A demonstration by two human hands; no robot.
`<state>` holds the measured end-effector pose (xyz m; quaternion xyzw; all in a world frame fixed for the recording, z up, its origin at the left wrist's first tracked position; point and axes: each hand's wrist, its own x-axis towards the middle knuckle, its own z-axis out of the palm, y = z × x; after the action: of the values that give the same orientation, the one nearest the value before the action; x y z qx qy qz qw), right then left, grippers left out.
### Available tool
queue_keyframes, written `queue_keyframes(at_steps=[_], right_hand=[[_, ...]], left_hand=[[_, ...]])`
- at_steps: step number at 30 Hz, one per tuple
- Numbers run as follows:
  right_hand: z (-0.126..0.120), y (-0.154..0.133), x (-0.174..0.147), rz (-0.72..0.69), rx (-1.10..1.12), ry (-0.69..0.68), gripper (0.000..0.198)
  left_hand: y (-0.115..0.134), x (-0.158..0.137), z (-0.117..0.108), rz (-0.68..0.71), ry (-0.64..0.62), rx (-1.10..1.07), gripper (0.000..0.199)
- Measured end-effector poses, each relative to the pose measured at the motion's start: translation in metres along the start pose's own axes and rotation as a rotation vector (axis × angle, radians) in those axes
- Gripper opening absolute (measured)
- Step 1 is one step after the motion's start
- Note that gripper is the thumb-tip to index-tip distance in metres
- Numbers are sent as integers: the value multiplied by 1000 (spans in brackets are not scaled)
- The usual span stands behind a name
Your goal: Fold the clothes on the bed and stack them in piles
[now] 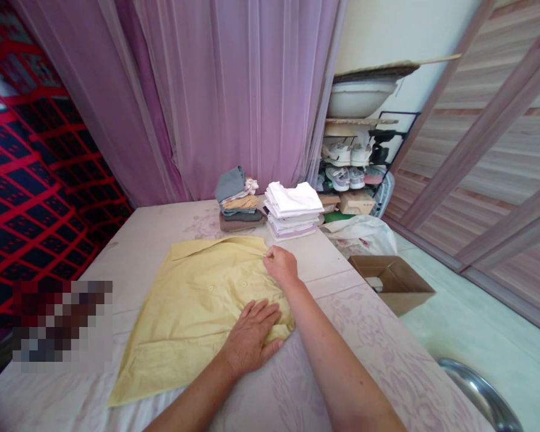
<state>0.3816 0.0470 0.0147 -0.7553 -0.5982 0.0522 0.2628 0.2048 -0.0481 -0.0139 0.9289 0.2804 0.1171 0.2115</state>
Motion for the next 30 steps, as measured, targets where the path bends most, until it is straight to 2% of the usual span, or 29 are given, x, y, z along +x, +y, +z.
queue_keyframes(at_steps=[3, 5, 8, 11, 16, 20, 22, 25, 27, 30], right_hand=[[9, -6, -3, -112, 15, -134, 14], [6, -1, 1, -137, 36, -168, 17], [-4, 10, 11, -102, 49, -109, 35], [-4, 18, 13, -88, -23, -68, 45], [22, 16, -3, -137, -250, -379, 55], [27, 10, -5, -103, -282, -446, 58], [20, 9, -4, -88, -246, -449, 56], [5, 13, -9, -95, -121, -326, 53], [-6, 19, -22, -148, 44, -241, 50], [-18, 28, -58, -220, 338, -238, 33]], left_hand=[[0, 0, 1, 0, 5, 7, 57], [0, 0, 2, -1, 10, 7, 57], [0, 0, 2, 1, 21, 1, 57], [-1, -1, 3, 0, 26, -9, 57], [-1, -1, 4, -1, 30, -12, 57], [-1, -1, 4, -1, 24, -5, 57], [0, 0, 3, -4, 17, -1, 57], [1, 0, 2, -8, 6, -7, 53], [1, 1, 1, -16, 12, -27, 50], [1, 3, 0, -48, 47, -73, 50]])
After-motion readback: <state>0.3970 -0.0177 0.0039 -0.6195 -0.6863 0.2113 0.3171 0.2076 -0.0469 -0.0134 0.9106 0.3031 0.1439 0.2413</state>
